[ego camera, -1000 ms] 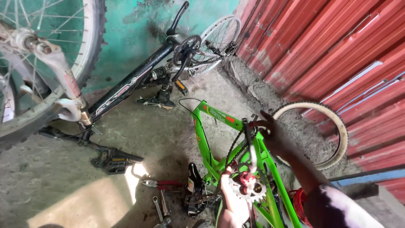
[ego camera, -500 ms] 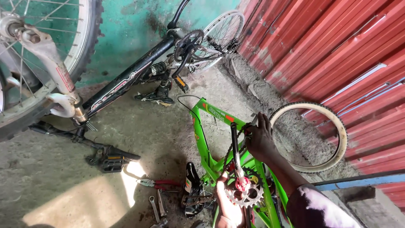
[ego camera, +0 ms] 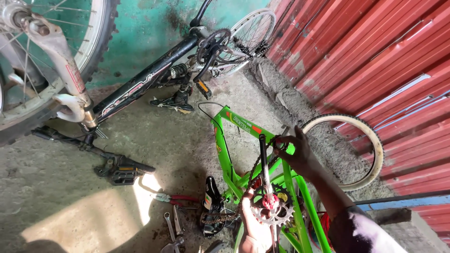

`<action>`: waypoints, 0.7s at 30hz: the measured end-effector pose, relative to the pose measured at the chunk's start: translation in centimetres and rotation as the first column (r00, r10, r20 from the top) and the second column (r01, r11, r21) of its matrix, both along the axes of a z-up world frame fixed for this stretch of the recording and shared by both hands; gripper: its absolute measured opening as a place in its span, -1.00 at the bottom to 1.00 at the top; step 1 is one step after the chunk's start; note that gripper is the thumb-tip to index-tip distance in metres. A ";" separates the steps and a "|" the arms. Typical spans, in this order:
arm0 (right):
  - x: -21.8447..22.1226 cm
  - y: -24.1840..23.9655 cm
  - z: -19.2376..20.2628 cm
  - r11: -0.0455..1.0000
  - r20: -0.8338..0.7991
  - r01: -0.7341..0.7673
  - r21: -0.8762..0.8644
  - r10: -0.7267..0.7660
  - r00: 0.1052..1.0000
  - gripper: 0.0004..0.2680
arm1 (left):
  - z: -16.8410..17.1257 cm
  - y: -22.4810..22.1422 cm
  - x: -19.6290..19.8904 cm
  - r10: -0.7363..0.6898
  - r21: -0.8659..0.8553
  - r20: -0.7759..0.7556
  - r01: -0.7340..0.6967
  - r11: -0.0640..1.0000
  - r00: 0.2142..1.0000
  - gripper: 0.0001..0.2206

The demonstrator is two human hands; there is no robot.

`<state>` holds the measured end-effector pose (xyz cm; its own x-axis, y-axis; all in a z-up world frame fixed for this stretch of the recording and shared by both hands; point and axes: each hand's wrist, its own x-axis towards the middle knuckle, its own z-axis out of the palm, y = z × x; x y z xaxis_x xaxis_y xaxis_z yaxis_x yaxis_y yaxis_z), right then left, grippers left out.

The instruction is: Applying grease to bicycle crankset bearings and installing the crankset into the frame

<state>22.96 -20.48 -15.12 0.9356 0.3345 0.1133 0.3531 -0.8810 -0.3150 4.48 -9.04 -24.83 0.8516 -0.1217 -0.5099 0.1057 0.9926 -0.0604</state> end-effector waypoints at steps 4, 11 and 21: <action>-0.3 0.2 2.1 0.971 0.228 -0.107 -0.215 0.156 0.961 -0.53 | -0.8 -0.6 0.3 -0.008 -0.065 -0.076 0.003 0.998 0.997 -0.57; 2.3 -0.1 3.8 0.808 0.110 -0.200 -0.554 0.309 0.945 -0.55 | -6.4 -3.0 2.2 0.046 0.124 0.080 -0.056 0.991 0.996 -0.53; 2.4 0.3 3.8 0.795 0.121 -0.316 -0.518 0.434 0.893 -0.53 | 0.7 -0.1 0.1 0.020 -0.078 -0.076 -0.026 0.997 0.997 -0.57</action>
<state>25.31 -20.23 -11.32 0.6931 0.7199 0.0358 0.6949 -0.6806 0.2321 4.54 -9.18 -24.17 0.8140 -0.1452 -0.5625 0.0754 0.9865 -0.1456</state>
